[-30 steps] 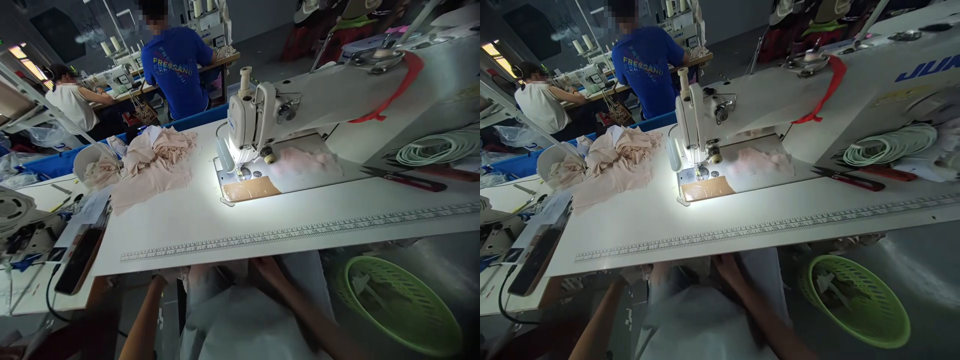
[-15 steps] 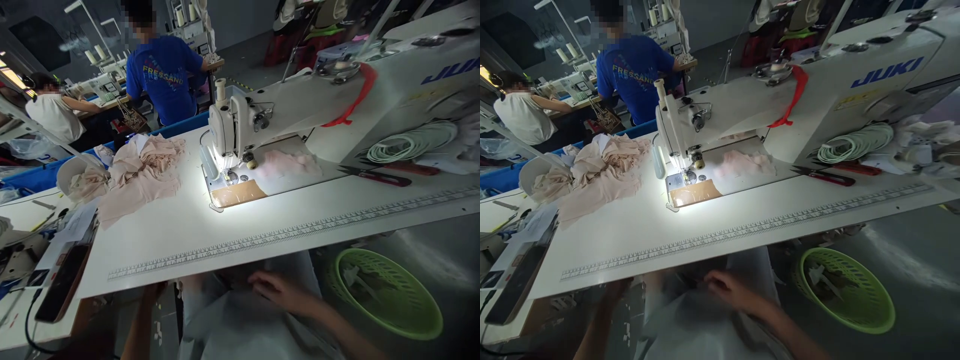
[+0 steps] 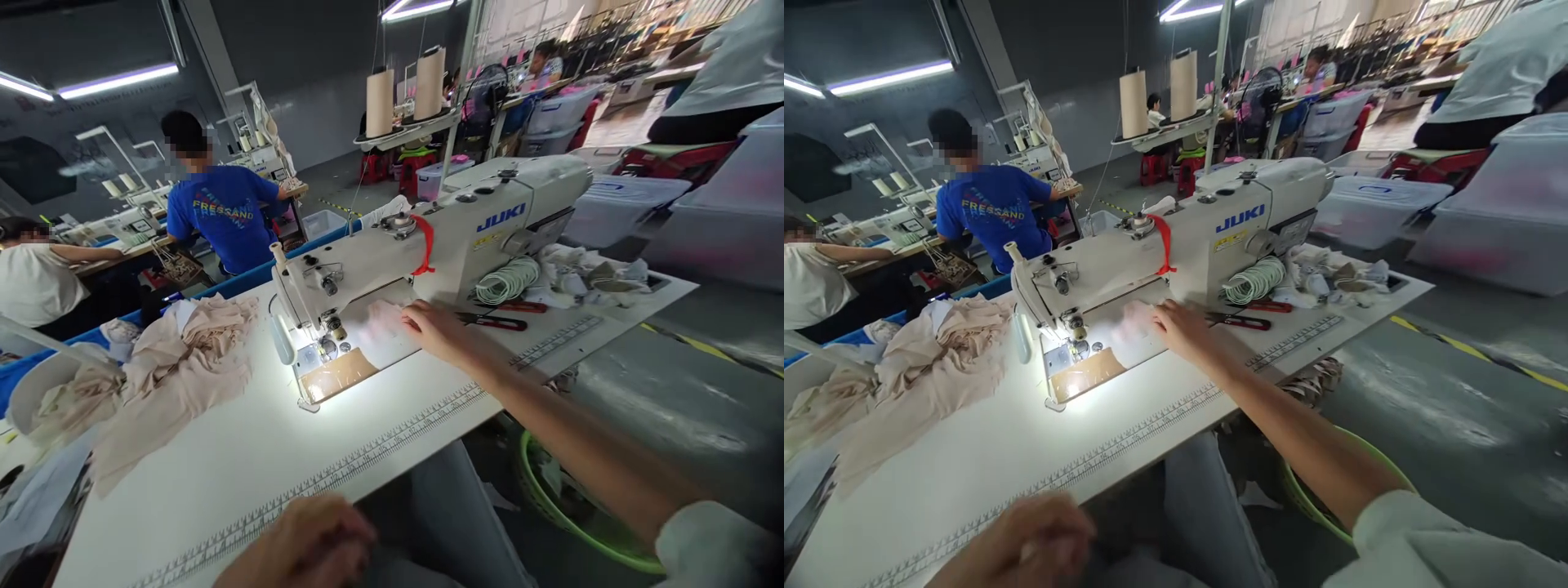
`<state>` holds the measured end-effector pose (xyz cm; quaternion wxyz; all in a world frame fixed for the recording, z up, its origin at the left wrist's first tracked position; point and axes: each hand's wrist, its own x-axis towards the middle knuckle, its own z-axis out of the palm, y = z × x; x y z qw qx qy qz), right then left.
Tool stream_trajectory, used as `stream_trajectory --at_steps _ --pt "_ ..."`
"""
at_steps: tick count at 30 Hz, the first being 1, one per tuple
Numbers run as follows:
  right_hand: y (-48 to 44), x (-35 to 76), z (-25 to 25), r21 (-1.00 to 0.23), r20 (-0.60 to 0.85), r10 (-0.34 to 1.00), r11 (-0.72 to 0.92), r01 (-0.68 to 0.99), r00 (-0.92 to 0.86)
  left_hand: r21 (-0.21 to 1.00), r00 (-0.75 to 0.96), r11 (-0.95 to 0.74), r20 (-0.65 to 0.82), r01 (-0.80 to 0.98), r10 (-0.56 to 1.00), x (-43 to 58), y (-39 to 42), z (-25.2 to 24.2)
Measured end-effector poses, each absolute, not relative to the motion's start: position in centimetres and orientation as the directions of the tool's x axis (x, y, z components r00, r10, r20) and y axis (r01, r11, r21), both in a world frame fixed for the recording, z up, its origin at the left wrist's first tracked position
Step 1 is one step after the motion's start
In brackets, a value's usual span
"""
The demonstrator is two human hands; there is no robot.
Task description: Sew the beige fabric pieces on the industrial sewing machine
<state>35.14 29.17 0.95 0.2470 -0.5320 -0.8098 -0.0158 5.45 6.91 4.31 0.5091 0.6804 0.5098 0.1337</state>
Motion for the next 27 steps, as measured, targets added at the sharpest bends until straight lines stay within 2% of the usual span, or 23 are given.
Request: stream_trajectory --at_steps 1,4,6,8,11,13,20,27 --pt "29.8 34.9 0.8 -0.216 0.422 0.85 0.432 0.876 -0.315 0.852 0.515 -0.105 -0.207 0.512 0.832 7.1 8.7 4.7" --pt "29.9 34.6 0.2 -0.179 0.445 0.834 0.441 0.88 -0.327 0.806 0.492 -0.376 0.122 0.458 0.862 11.9 15.5 4.3" --pt "29.4 34.7 -0.2 -0.158 0.461 0.821 0.45 0.879 -0.337 0.707 0.428 -0.468 0.254 0.529 0.867 14.5 20.2 3.2" --pt "29.2 35.2 -0.4 -0.143 0.471 0.808 0.465 0.873 -0.353 0.594 0.308 -0.459 0.343 0.661 0.887 16.5 24.0 2.1" --pt "29.4 35.9 -0.5 -0.132 0.481 0.796 0.479 0.868 -0.366 0.443 0.16 -0.322 0.365 0.836 0.917 18.4 27.6 1.4" --pt "29.7 36.2 -0.6 -0.13 0.488 0.796 0.471 0.873 -0.357 0.397 0.117 -0.262 0.353 0.88 0.928 19.2 28.8 1.3" --pt "29.9 36.1 -1.0 -0.118 0.482 0.799 0.465 0.877 -0.359 0.346 0.092 -0.225 0.361 0.911 0.928 19.5 29.3 0.5" --pt "29.5 36.4 -0.3 -0.15 0.511 0.789 0.473 0.868 -0.342 0.413 0.086 -0.264 0.402 0.872 0.912 19.6 29.1 0.8"
